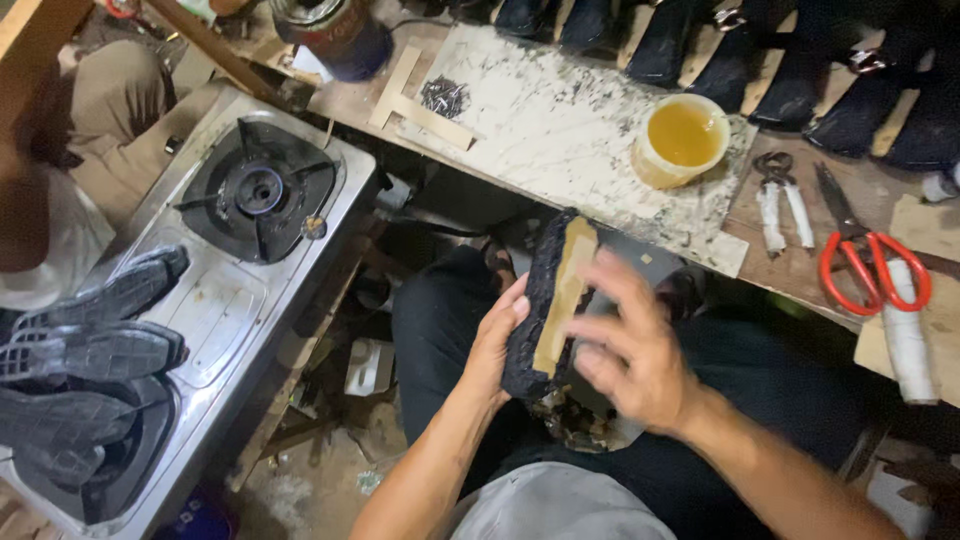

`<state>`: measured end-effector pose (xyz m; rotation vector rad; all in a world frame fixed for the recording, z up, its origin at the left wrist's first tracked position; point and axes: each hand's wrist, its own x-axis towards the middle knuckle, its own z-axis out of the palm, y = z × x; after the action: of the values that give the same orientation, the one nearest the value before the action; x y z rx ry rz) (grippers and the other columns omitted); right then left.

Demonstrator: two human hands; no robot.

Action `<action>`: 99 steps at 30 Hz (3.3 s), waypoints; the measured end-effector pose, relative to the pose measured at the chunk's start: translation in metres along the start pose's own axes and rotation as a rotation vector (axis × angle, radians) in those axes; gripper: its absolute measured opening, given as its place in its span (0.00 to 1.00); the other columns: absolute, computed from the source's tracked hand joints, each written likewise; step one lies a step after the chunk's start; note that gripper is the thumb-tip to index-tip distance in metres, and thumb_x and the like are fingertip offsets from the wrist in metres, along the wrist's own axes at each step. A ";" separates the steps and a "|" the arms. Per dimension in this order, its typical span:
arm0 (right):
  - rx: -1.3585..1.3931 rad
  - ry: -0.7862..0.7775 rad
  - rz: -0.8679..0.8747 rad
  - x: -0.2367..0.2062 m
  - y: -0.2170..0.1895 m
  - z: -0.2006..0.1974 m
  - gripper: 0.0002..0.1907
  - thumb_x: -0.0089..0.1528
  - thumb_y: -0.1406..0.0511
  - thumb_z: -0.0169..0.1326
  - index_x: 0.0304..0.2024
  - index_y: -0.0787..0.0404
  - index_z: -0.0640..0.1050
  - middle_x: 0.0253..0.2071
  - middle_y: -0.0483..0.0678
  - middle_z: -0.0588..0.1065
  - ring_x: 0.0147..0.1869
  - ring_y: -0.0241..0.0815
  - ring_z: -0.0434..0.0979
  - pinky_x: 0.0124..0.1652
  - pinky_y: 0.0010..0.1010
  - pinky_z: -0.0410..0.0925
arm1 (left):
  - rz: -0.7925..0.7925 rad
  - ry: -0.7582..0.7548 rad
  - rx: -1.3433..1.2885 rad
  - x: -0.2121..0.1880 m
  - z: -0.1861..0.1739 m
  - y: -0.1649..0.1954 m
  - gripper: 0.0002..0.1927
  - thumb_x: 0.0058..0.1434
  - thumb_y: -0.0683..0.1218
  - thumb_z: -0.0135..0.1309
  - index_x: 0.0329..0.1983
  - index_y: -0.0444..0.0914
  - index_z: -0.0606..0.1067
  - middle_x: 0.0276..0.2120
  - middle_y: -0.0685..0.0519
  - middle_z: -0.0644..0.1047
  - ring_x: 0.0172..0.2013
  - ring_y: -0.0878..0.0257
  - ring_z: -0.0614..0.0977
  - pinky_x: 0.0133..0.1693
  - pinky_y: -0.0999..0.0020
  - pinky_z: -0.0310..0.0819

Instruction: The person sits on the floor holding a shoe with a black sole and a tan insole board, dips fingers into a cup of yellow adhesive, and spreads the glue by hand along the sole edge, repeating the application and pressing the sole. At the end the person places the finished shoe onto a shelf rack with other completed shoes.

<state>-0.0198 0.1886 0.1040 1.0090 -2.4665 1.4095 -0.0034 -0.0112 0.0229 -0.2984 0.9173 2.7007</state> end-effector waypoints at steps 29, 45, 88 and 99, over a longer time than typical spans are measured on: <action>0.020 -0.084 -0.148 -0.008 -0.009 0.011 0.15 0.64 0.61 0.53 0.49 0.57 0.84 0.72 0.58 0.62 0.80 0.65 0.52 0.74 0.54 0.51 | -0.188 0.096 0.029 0.006 -0.006 -0.012 0.30 0.68 0.48 0.52 0.71 0.32 0.64 0.54 0.47 0.77 0.50 0.63 0.80 0.49 0.70 0.77; -0.298 -0.019 -0.349 -0.021 0.006 0.028 0.17 0.64 0.56 0.57 0.54 0.51 0.81 0.66 0.51 0.68 0.74 0.61 0.61 0.70 0.60 0.56 | -0.417 0.093 -0.281 0.008 -0.028 -0.035 0.20 0.69 0.54 0.54 0.53 0.34 0.76 0.40 0.48 0.81 0.35 0.61 0.83 0.34 0.68 0.81; -0.331 0.126 -0.220 -0.007 -0.026 0.020 0.15 0.63 0.61 0.54 0.49 0.56 0.84 0.66 0.58 0.66 0.74 0.62 0.60 0.70 0.55 0.56 | 0.216 -0.137 0.307 -0.028 0.002 0.010 0.38 0.65 0.45 0.54 0.76 0.31 0.57 0.69 0.44 0.67 0.67 0.59 0.70 0.68 0.64 0.60; -0.564 0.177 0.090 0.042 0.055 -0.044 0.14 0.62 0.63 0.64 0.48 0.63 0.83 0.64 0.56 0.73 0.73 0.58 0.67 0.71 0.50 0.61 | 0.109 -0.119 0.122 -0.045 -0.013 0.022 0.46 0.60 0.55 0.58 0.76 0.31 0.56 0.67 0.43 0.69 0.64 0.55 0.73 0.64 0.60 0.66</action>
<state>-0.0947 0.2219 0.1064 0.6269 -2.5643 0.6997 0.0331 -0.0440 0.0377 -0.0630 1.0853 2.7111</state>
